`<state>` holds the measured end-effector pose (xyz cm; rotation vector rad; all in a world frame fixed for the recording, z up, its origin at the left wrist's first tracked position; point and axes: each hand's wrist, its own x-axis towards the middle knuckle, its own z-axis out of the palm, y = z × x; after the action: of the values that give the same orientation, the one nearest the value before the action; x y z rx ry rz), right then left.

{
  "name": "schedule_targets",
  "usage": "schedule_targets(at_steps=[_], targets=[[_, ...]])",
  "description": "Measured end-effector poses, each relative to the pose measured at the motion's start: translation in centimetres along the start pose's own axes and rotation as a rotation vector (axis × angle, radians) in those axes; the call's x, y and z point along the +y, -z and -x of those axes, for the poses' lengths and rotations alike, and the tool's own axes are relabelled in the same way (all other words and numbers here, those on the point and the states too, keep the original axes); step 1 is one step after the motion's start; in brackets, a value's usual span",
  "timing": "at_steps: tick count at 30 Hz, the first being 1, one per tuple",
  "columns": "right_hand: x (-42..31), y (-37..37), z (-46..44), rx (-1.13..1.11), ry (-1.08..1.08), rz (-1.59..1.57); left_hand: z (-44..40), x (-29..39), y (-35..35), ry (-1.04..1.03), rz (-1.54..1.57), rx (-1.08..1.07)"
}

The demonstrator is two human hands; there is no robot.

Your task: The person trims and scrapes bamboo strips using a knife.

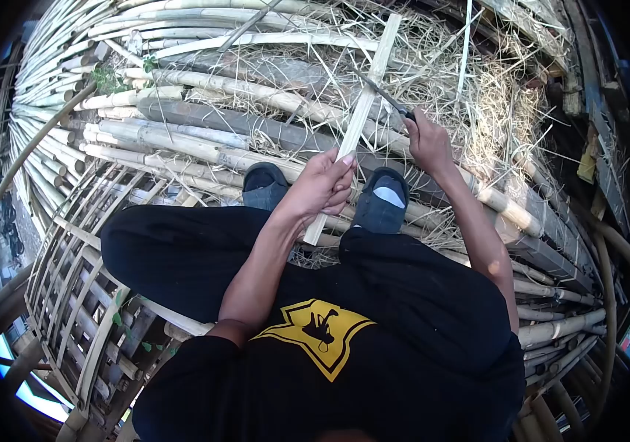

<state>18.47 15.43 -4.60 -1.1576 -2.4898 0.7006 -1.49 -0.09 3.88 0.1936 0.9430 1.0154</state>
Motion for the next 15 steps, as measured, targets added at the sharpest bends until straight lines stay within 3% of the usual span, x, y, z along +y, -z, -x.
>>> schedule_targets(at_steps=[1,3,5,6,7,10,13,15], targets=[[-2.1,-0.6,1.1,-0.033,-0.114,-0.142,0.1,0.5,0.0,-0.008,-0.007,0.000],[-2.4,-1.7,2.4,-0.059,-0.068,-0.191,0.8,0.6,0.1,0.018,0.034,0.045],[-1.5,-1.4,2.0,-0.033,0.418,-0.091,0.8,0.1,0.7,0.022,0.020,0.054],[0.6,-1.5,0.8,0.018,0.083,0.033,0.7,-0.4,0.8,0.046,0.044,0.025],[1.8,0.0,-0.6,0.067,0.149,0.185,0.6,-0.8,0.7,0.069,0.073,-0.004],[-2.5,-1.2,1.1,0.025,-0.084,-0.067,0.1,0.5,0.5,0.010,0.040,0.003],[-2.9,-1.5,2.3,-0.115,0.447,-0.142,0.8,-0.1,0.6,0.023,0.041,0.060],[0.3,-1.1,-0.1,0.004,0.047,0.108,0.9,-0.9,0.5,0.063,0.056,0.040]])
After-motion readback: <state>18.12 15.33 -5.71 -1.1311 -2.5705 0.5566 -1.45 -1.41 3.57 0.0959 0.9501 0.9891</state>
